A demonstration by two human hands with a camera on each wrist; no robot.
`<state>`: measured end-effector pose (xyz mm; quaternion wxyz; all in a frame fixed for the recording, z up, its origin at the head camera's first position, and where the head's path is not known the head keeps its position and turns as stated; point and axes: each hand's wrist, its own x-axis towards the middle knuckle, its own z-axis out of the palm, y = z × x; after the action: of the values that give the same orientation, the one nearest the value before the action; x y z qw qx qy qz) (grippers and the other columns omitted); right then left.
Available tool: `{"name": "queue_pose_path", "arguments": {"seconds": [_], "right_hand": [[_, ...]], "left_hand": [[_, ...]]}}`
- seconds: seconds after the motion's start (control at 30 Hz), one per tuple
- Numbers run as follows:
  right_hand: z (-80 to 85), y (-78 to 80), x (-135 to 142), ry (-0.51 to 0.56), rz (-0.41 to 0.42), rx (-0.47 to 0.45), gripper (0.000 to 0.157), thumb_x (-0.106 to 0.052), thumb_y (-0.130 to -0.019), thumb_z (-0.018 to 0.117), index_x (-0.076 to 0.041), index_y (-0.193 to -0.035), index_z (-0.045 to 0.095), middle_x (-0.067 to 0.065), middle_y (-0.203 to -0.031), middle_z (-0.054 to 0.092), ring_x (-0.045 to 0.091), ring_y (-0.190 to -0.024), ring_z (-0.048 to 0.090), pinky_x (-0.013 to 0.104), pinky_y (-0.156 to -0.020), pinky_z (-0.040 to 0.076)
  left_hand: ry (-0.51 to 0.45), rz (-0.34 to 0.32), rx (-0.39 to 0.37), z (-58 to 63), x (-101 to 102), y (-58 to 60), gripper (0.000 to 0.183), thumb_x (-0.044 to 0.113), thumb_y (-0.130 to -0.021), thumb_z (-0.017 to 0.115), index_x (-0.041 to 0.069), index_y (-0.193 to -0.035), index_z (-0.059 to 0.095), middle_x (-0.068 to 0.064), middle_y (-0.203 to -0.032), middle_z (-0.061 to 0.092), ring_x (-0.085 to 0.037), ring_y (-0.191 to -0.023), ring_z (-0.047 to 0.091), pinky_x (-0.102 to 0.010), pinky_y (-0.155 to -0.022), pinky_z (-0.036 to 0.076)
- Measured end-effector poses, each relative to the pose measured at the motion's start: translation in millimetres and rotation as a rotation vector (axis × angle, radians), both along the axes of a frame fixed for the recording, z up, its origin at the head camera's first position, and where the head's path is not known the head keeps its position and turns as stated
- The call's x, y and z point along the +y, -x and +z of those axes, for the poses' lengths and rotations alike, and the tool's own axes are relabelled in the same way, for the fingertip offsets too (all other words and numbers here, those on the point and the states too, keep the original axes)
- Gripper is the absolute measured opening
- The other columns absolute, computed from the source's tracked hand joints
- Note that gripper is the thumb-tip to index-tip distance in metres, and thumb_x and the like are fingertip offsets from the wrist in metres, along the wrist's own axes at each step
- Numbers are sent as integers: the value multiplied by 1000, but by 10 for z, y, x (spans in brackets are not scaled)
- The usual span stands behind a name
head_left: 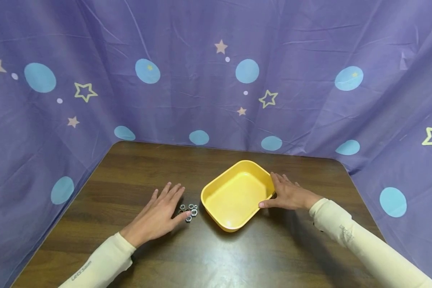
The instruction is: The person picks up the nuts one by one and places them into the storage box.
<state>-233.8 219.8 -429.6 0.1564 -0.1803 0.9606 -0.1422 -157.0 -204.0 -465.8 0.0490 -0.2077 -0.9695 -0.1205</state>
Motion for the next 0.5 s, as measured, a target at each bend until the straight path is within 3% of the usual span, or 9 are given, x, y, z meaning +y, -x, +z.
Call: {"name": "queue_pose_path", "arguments": {"seconds": [0.3, 0.5], "right_hand": [[-10, 1, -4, 16, 0, 1, 132, -80, -74, 66, 6, -158, 10, 31, -161, 20, 58, -145, 15, 79, -107, 18], [-22, 4, 21, 20, 1, -1, 133, -80, -74, 66, 6, -158, 9, 31, -162, 18, 57, -146, 14, 78, -108, 17]], "left_hand": [[57, -19, 1, -102, -114, 18, 77, 60, -93, 61, 4, -145, 52, -17, -153, 45, -44, -145, 32, -72, -109, 27], [76, -39, 29, -154, -155, 38, 62, 49, -89, 72, 5, -132, 64, -14, -143, 55, -43, -141, 39, -72, -107, 31]]}}
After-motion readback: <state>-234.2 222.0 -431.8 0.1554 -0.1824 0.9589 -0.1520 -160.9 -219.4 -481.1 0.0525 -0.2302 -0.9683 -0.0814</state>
